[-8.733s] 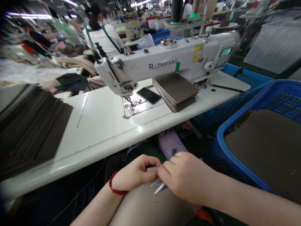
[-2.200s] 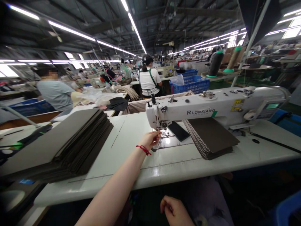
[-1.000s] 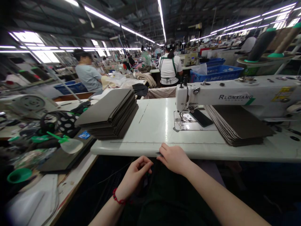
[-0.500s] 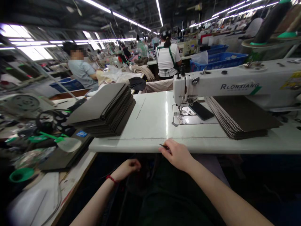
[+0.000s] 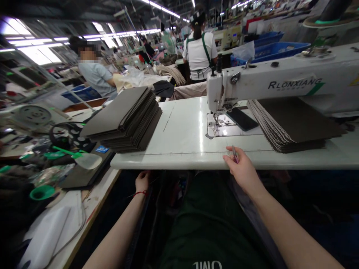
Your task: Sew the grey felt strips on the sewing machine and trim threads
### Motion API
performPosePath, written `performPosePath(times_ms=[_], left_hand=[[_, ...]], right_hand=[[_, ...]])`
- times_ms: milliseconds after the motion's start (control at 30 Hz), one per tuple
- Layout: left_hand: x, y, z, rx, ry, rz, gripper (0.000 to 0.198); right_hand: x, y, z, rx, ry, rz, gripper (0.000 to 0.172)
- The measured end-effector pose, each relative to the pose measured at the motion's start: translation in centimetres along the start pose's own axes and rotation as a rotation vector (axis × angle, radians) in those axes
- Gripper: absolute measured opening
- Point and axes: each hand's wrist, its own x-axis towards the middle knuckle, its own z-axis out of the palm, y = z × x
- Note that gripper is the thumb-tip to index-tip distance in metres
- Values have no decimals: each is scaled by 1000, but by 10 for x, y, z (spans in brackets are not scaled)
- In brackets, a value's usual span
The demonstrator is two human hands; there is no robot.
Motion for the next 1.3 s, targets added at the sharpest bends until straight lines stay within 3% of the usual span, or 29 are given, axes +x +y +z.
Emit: performPosePath(times_ms=[167,367,533,700,800,900,1033,1300], left_hand=[[-15,12,0,83,-50,80,32],[-37,4,29,303,-305,239,28],[-66,20,92,420,-636,529,30],[-109,44,175,499,-934,765,70],[-130,50,203,593,-1027,817,79],[-146,50,207,673,-1080,852,73],[-160,48,198,740,-1120,869,61],[-166,48,200,788,-1248,887,50]], right_hand=[[4,-3,-16,164,96,19,43],[14,5,-27,-21,2,62,38],[20,12,-27,-57,29,35,35],[22,11,-26,-116,31,13,36],[22,10,-28,-152,34,-5,33],[22,11,-28,-179,35,-22,31],[22,12,-28,-201,29,-40,26],[22,13,-29,-228,8,-64,19]])
